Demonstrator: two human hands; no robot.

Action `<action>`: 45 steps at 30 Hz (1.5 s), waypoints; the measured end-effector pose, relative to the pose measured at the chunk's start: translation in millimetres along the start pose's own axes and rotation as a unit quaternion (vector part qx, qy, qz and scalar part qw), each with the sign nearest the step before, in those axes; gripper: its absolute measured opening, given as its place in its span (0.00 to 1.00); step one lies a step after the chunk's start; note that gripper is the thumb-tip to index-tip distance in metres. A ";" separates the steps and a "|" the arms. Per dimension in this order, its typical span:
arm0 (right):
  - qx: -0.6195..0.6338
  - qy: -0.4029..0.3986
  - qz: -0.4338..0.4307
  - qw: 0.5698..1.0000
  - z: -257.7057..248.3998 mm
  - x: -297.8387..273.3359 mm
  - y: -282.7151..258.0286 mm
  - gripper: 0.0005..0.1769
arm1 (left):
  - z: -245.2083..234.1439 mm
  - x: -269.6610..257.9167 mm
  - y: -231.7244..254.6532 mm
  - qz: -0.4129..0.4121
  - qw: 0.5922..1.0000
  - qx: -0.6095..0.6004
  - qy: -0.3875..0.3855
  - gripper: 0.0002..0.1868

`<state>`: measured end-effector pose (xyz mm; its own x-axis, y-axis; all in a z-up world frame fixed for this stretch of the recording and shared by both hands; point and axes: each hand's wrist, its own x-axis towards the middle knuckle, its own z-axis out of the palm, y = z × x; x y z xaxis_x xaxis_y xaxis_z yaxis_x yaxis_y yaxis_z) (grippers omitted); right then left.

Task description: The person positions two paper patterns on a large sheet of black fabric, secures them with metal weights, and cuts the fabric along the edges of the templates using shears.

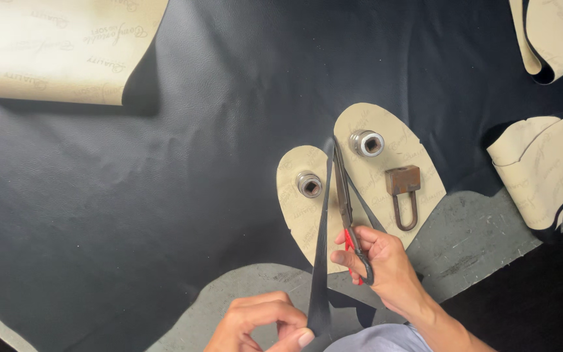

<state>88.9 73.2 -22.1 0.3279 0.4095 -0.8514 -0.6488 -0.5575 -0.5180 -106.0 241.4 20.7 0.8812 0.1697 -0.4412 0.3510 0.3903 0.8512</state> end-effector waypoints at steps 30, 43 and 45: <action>0.048 0.070 -0.015 0.996 46.0 2.7 -3.6 0.15 | -70.6 -16.1 -12.3 0.063 0.990 -0.060 0.114 0.02; 0.123 0.037 -0.065 0.990 69.8 -6.9 -25.8 0.20 | -72.4 -14.8 -2.3 0.088 0.985 -0.082 0.123 0.01; 0.128 0.040 -0.057 0.989 74.1 -6.5 -28.2 0.21 | -73.3 -12.6 -1.1 0.113 0.983 -0.087 0.111 0.01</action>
<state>54.2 139.8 4.2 0.4561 0.3956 -0.7972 -0.7536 -0.3049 -0.5824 -140.7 305.1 4.5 0.8324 0.4564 -0.3143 0.0773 0.4659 0.8814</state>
